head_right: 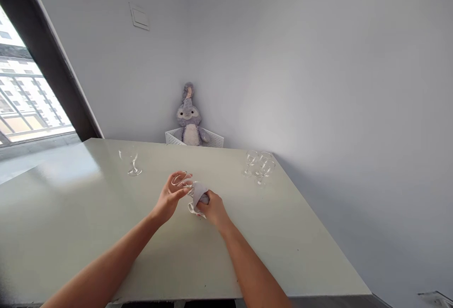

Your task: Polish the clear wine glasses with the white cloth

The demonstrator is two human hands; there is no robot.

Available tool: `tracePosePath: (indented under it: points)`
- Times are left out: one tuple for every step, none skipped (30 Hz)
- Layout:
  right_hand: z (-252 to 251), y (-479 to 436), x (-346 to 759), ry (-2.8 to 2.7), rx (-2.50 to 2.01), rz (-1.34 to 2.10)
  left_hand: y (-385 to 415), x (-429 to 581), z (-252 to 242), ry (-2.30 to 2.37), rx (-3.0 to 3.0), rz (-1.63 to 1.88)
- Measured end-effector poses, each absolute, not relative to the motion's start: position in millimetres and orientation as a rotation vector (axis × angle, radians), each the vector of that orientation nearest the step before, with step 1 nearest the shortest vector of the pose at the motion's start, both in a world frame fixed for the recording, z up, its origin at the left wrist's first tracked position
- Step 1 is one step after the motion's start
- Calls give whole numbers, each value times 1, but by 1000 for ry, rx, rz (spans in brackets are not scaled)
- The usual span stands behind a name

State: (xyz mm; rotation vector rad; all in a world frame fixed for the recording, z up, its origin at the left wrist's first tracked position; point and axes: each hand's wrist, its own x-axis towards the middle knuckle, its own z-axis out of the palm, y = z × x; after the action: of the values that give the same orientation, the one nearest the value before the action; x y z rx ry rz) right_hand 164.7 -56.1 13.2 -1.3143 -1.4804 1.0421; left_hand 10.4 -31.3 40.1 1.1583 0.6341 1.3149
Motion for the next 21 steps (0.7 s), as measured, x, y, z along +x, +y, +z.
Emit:
tracePosePath:
  points:
    - [13, -54, 167, -1444, -1304, 1087, -32, 11, 40, 607, 1170, 1306]
    - [12, -53, 169, -1416, -1308, 1084, -32, 12, 39, 579, 1179, 1295]
    - [11, -51, 170, -1392, -1321, 1052, -32, 12, 38, 555, 1186, 1282]
    - [9, -50, 170, -1366, -1335, 1014, -32, 13, 37, 540, 1193, 1271]
    - [7, -50, 169, -1343, -1342, 994, -32, 14, 35, 535, 1198, 1262]
    - [5, -49, 168, -1323, -1341, 992, -32, 15, 33, 536, 1201, 1256]
    - [3, -49, 166, -1310, -1329, 1000, -32, 16, 31, 538, 1198, 1253]
    - [2, -49, 164, -1303, -1308, 1011, -32, 17, 30, 537, 1193, 1248]
    - [0, -50, 162, -1298, -1286, 1015, -33, 18, 28, 534, 1185, 1238]
    - [-1, -50, 161, -1295, -1271, 1011, -34, 20, 27, 531, 1175, 1225]
    - [-2, -50, 160, -1296, -1265, 1000, -35, 21, 26, 535, 1168, 1209]
    - [-2, -50, 160, -1296, -1270, 985, -35, 22, 24, 550, 1167, 1189]
    - [-2, -50, 161, -1297, -1281, 972, -36, 22, 23, 580, 1173, 1163]
    - [-2, -50, 162, -1299, -1294, 961, -36, 23, 21, 616, 1181, 1130]
    - [-2, -50, 162, -1298, -1304, 953, -36, 23, 19, 652, 1187, 1099]
    - [-3, -50, 163, -1295, -1306, 946, -36, 23, 17, 683, 1194, 1070]
    - [-3, -50, 163, -1291, -1301, 943, -35, 23, 16, 708, 1201, 1045]
    - [-3, -50, 163, -1284, -1293, 942, -35, 23, 14, 727, 1207, 1030]
    - [-3, -49, 163, -1271, -1285, 943, -35, 24, 14, 737, 1212, 1028]
    - [-3, -49, 163, -1251, -1280, 945, -34, 24, 14, 742, 1216, 1037]
    - [-3, -48, 164, -1223, -1275, 950, -34, 24, 15, 747, 1215, 1051]
